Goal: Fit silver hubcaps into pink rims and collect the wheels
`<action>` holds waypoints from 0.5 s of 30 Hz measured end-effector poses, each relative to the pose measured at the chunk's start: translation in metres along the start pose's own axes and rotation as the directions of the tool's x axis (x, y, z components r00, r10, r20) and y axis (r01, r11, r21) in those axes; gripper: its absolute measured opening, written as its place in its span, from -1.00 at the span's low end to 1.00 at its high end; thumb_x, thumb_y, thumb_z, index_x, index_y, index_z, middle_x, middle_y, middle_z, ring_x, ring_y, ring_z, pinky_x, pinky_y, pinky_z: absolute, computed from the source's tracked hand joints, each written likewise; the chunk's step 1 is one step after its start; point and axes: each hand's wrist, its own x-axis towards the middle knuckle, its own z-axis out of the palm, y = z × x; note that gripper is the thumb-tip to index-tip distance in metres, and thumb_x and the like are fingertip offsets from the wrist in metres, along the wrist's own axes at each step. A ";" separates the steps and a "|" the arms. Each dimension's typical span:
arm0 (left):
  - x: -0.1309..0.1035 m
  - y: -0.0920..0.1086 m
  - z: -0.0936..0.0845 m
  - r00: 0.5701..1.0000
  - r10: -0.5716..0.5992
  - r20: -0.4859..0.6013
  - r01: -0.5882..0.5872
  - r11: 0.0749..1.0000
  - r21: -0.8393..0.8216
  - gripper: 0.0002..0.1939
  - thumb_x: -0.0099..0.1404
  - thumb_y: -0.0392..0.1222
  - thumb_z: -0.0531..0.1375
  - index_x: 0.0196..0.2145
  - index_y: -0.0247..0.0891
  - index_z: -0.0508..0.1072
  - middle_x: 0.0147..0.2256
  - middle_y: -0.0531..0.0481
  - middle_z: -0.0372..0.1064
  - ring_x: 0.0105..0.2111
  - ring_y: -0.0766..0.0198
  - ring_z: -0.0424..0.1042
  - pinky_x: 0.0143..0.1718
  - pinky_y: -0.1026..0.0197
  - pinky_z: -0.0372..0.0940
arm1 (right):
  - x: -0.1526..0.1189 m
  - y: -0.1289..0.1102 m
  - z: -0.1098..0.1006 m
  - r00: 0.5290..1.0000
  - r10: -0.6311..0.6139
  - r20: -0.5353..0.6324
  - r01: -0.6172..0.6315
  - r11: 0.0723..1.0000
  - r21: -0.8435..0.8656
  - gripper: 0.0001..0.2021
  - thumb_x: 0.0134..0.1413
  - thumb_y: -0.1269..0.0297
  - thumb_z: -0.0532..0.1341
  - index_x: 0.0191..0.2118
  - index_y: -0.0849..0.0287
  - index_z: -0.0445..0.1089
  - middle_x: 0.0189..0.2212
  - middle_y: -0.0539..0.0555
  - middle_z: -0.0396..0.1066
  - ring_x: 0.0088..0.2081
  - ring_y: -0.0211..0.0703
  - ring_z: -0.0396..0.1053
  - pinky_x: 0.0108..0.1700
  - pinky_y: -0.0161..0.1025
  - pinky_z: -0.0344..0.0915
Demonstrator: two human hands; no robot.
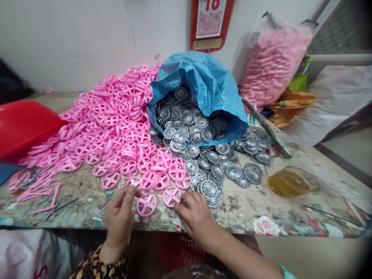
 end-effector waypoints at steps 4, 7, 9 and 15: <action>-0.042 -0.010 0.009 0.881 0.198 0.430 -0.345 0.890 0.298 -0.85 0.25 -0.26 0.15 -0.23 -0.19 0.48 -0.28 -0.04 0.41 -0.26 0.24 0.38 -0.23 0.21 0.29 | -0.008 -0.001 -0.013 0.996 -0.074 0.047 0.071 0.995 0.065 -0.77 0.20 0.41 0.06 -0.07 0.14 0.36 -0.23 0.13 0.33 -0.22 -0.06 0.21 -0.19 -0.11 0.19; -0.057 -0.011 0.023 0.795 0.226 0.563 -0.522 0.726 0.447 -0.72 0.26 -0.30 0.11 -0.08 -0.13 0.44 -0.14 -0.10 0.36 -0.15 0.13 0.31 -0.14 0.08 0.24 | -0.015 0.011 -0.024 0.998 -0.056 0.001 0.056 0.996 0.073 -0.79 0.21 0.42 0.03 -0.11 0.19 0.37 -0.28 0.13 0.34 -0.24 -0.08 0.22 -0.20 -0.12 0.21; -0.057 -0.010 0.030 0.787 0.211 0.580 -0.565 0.624 0.540 -0.71 0.27 -0.30 0.10 -0.08 -0.12 0.44 -0.13 -0.12 0.34 -0.14 0.07 0.28 -0.15 0.01 0.21 | -0.020 0.025 -0.031 0.995 0.029 -0.094 -0.026 0.999 0.034 -0.80 0.21 0.42 0.04 -0.15 0.23 0.38 -0.28 0.16 0.33 -0.23 -0.07 0.22 -0.19 -0.12 0.22; -0.043 -0.008 0.040 0.777 0.164 0.607 -0.579 0.563 0.589 -0.84 0.27 -0.27 0.10 -0.31 -0.18 0.50 -0.27 -0.09 0.38 -0.21 0.05 0.26 -0.22 0.01 0.16 | -0.029 0.060 -0.042 0.975 0.205 -0.086 -0.219 0.952 -0.213 -0.68 0.18 0.34 0.09 0.04 0.29 0.32 -0.07 0.26 0.32 -0.10 0.08 0.21 -0.10 -0.02 0.23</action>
